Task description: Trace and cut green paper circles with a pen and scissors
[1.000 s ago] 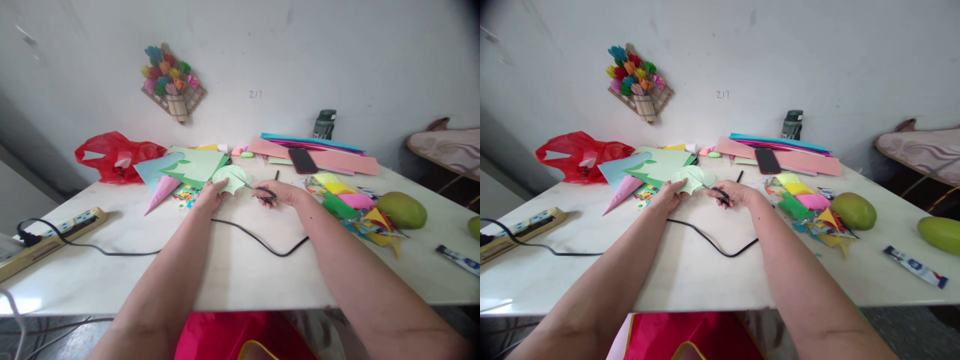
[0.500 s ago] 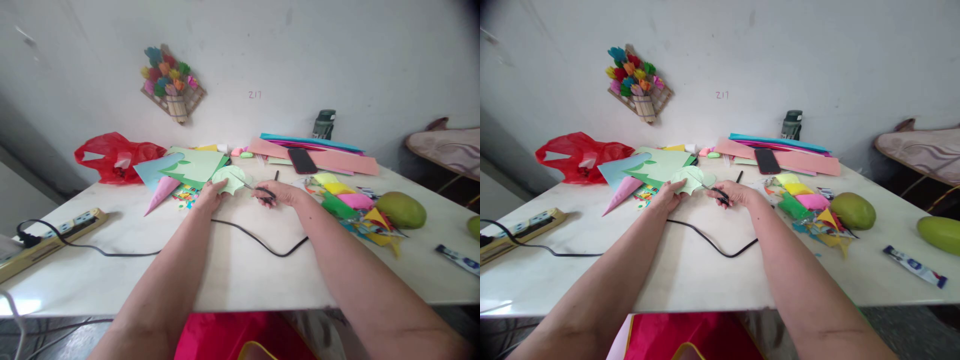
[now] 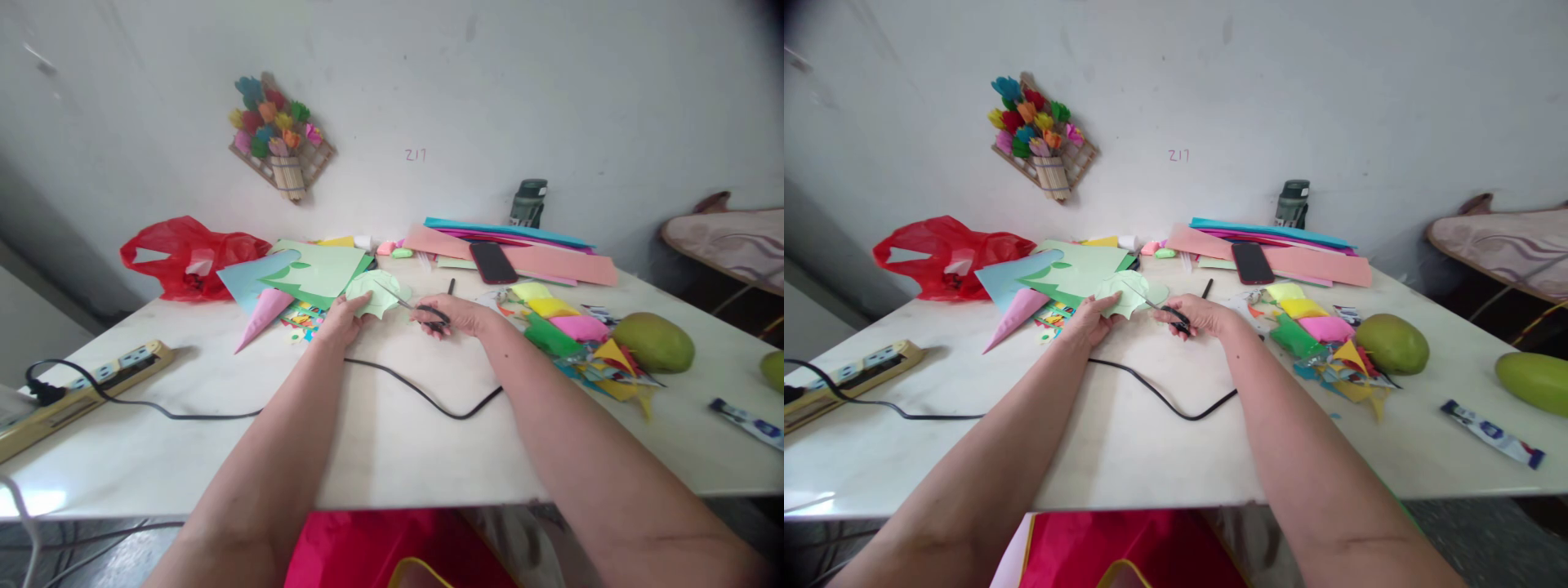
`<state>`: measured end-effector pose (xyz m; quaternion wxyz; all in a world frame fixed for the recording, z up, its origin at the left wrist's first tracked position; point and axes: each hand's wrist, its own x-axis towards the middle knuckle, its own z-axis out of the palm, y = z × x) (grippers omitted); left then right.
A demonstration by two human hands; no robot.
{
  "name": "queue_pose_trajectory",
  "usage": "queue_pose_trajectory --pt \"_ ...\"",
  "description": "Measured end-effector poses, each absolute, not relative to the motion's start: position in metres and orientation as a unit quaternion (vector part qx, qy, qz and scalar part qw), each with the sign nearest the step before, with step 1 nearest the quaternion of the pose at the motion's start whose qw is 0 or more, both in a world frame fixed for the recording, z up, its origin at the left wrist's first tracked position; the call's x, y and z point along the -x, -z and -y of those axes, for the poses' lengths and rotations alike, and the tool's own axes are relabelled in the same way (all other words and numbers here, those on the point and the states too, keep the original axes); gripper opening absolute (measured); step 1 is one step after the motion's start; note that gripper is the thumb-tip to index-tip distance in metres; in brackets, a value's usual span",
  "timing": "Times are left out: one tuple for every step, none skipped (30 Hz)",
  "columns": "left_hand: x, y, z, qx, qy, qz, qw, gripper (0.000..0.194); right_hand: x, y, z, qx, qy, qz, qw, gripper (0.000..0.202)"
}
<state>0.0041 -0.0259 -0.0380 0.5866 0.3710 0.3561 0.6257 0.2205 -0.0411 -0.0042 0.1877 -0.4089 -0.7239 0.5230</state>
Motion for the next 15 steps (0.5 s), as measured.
queue_pose_trajectory --pt "-0.0037 0.0383 0.0257 -0.373 -0.625 -0.356 0.586 0.025 -0.2206 0.0047 0.0407 0.408 -0.524 0.724 0.188 0.028" --pt "-0.0034 0.0385 0.0255 -0.374 -0.624 -0.357 0.586 0.026 -0.2208 0.0053 0.0403 0.406 -0.526 0.723 0.189 0.028" --pt "-0.0032 0.0385 0.0256 -0.375 -0.623 -0.358 0.587 0.026 -0.2210 0.0059 0.0399 0.404 -0.527 0.722 0.192 0.028" --pt "-0.0031 0.0382 0.0258 -0.376 -0.621 -0.358 0.587 0.026 -0.2212 0.0065 0.0394 0.402 -0.529 0.722 0.194 0.028" --pt "-0.0031 0.0378 0.0261 -0.376 -0.620 -0.359 0.588 0.026 -0.2215 0.0070 0.0390 0.401 -0.530 0.721 0.197 0.028" --pt "-0.0033 0.0372 0.0266 -0.376 -0.619 -0.359 0.589 0.026 -0.2217 0.0074 0.0387 0.399 -0.532 0.720 0.199 0.028" --pt "-0.0035 0.0366 0.0272 -0.377 -0.618 -0.358 0.590 0.026 -0.2219 0.0076 0.0385 0.399 -0.533 0.719 0.201 0.028" --pt "-0.0038 0.0360 0.0278 -0.377 -0.618 -0.358 0.590 0.025 -0.2220 0.0077 0.0384 0.398 -0.535 0.718 0.202 0.028" --pt "-0.0040 0.0355 0.0283 -0.377 -0.619 -0.357 0.590 0.025 -0.2220 0.0077 0.0382 0.398 -0.536 0.716 0.202 0.028" --pt "-0.0042 0.0350 0.0287 -0.376 -0.619 -0.357 0.589 0.025 -0.2220 0.0077 0.0382 0.399 -0.537 0.715 0.202 0.028" --pt "-0.0044 0.0346 0.0291 -0.376 -0.619 -0.358 0.589 0.025 -0.2220 0.0076 0.0381 0.400 -0.538 0.714 0.203 0.027" --pt "-0.0045 0.0344 0.0294 -0.376 -0.619 -0.360 0.588 0.024 -0.2219 0.0076 0.0380 0.400 -0.538 0.714 0.204 0.027" --pt "-0.0045 0.0342 0.0296 -0.377 -0.619 -0.361 0.587 0.024 -0.2219 0.0077 0.0379 0.399 -0.538 0.714 0.205 0.027" --pt "-0.0045 0.0342 0.0297 -0.378 -0.618 -0.362 0.587 0.024 -0.2218 0.0078 0.0379 0.398 -0.538 0.714 0.206 0.027" --pt "-0.0045 0.0342 0.0299 -0.379 -0.617 -0.362 0.587 0.024 -0.2219 0.0079 0.0378 0.398 -0.537 0.714 0.206 0.027"
